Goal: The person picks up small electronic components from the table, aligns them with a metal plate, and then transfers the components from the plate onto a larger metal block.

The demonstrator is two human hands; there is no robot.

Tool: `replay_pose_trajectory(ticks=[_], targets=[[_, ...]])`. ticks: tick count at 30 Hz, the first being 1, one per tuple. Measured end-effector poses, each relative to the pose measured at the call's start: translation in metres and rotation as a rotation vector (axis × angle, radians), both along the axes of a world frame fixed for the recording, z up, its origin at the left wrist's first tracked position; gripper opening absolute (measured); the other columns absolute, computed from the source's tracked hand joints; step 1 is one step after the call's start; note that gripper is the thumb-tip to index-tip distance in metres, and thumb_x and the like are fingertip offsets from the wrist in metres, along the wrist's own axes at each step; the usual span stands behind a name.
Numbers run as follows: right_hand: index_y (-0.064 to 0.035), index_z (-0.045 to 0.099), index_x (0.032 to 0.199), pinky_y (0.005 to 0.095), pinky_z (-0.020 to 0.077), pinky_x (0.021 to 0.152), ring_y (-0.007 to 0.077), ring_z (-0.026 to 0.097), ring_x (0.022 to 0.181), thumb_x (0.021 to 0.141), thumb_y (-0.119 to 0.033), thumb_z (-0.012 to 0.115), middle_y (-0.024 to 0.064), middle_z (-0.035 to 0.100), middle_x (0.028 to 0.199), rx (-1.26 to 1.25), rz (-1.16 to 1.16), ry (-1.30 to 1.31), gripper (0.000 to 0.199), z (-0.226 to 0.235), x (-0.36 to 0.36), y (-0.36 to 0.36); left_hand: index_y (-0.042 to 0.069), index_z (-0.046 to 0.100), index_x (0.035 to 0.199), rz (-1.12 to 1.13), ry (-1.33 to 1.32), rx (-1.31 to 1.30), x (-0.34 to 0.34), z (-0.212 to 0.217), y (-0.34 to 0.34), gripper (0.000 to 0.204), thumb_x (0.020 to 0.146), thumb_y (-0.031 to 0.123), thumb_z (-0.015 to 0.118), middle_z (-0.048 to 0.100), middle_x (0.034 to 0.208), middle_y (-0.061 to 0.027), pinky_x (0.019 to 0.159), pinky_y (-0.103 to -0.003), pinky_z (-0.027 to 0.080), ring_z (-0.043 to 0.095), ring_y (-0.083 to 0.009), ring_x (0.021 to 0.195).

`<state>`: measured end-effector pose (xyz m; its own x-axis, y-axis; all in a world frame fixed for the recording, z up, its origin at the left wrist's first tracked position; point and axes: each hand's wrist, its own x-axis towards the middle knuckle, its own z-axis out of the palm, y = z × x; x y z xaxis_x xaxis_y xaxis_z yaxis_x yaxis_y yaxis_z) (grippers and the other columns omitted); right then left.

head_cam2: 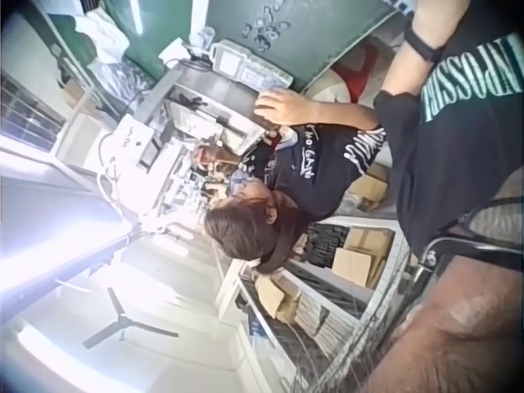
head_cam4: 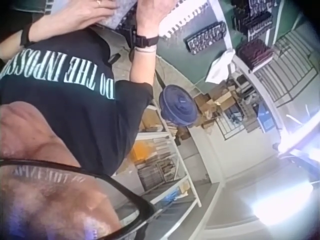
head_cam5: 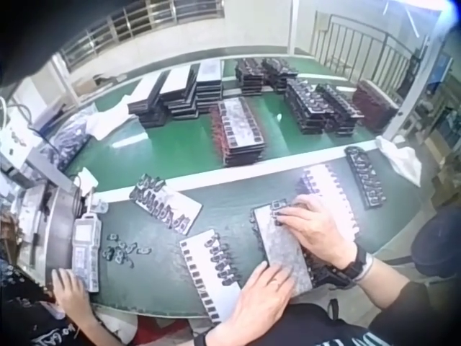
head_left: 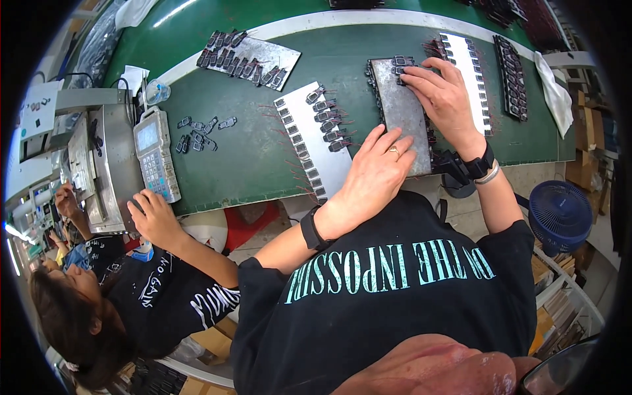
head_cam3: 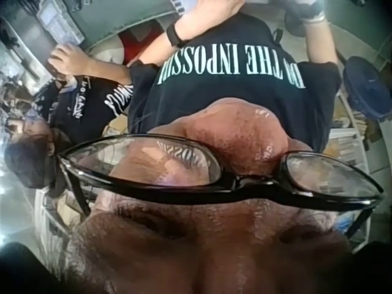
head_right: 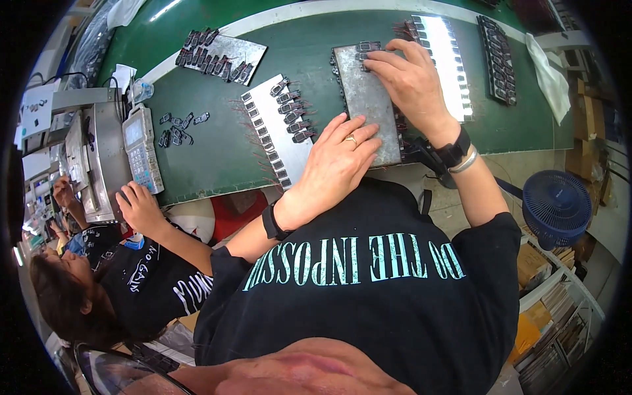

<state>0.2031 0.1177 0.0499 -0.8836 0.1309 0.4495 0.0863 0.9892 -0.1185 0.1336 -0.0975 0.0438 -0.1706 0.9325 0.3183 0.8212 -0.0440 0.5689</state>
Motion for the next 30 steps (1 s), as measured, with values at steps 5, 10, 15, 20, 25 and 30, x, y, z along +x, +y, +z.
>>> replay_pose_trajectory(ticks=[5,10,15,20,25,30], targets=[[-0.0078,0.074,0.111,0.0391,0.0473,0.098,0.0275,0.059,0.115,0.085,-0.006,0.072,0.0014,0.071,0.119,-0.027,0.032,-0.011,0.026,0.001,-0.001,0.002,0.001,0.069,0.104,0.007,-0.032,0.029,0.000,-0.002,0.000,0.023,0.082,0.007,0.068,0.066,0.123,-0.0129,0.113,-0.050,0.039,0.056,-0.0326,0.125],[-0.0057,0.073,0.111,0.0410,0.0483,0.099,0.0292,0.060,0.116,0.085,-0.002,0.071,0.0051,0.071,0.117,-0.120,0.071,0.025,0.027,0.003,-0.001,0.000,0.000,0.069,0.100,0.025,-0.038,0.106,0.002,-0.003,0.000,0.022,0.079,0.006,0.066,0.066,0.120,-0.0140,0.113,-0.050,0.040,0.058,-0.0322,0.122],[-0.0042,0.073,0.111,0.0409,0.0499,0.096,0.0297,0.062,0.112,0.085,-0.001,0.071,0.0079,0.071,0.113,-0.212,0.151,0.018,0.026,0.026,-0.018,-0.009,0.002,0.069,0.105,0.089,-0.050,0.207,-0.019,0.008,-0.027,0.025,0.081,0.007,0.073,0.067,0.117,-0.0112,0.107,-0.049,0.046,0.062,-0.0313,0.113],[-0.0035,0.073,0.108,0.0388,0.0516,0.091,0.0295,0.064,0.104,0.085,-0.003,0.071,0.0086,0.069,0.107,-0.339,0.322,-0.094,0.023,0.034,-0.071,-0.041,0.003,0.070,0.101,0.266,0.038,0.142,-0.040,0.002,-0.057,0.024,0.078,0.007,0.076,0.067,0.111,-0.0094,0.102,-0.048,0.048,0.063,-0.0297,0.104],[-0.0045,0.072,0.101,0.0393,0.0519,0.088,0.0303,0.063,0.098,0.084,-0.005,0.071,0.0089,0.067,0.099,-0.232,0.499,-0.130,0.017,-0.001,-0.118,-0.055,0.004,0.071,0.099,0.311,0.129,0.091,-0.035,-0.006,-0.061,0.022,0.077,0.007,0.076,0.066,0.109,-0.0086,0.102,-0.048,0.047,0.062,-0.0288,0.105],[-0.0077,0.071,0.094,0.0424,0.0516,0.083,0.0300,0.063,0.090,0.084,-0.011,0.070,0.0064,0.066,0.090,-0.177,0.508,-0.097,0.010,-0.003,-0.125,-0.063,0.004,0.071,0.099,0.342,0.148,0.070,-0.030,-0.013,-0.064,0.022,0.077,0.006,0.076,0.066,0.110,-0.0086,0.105,-0.048,0.046,0.061,-0.0287,0.109]])
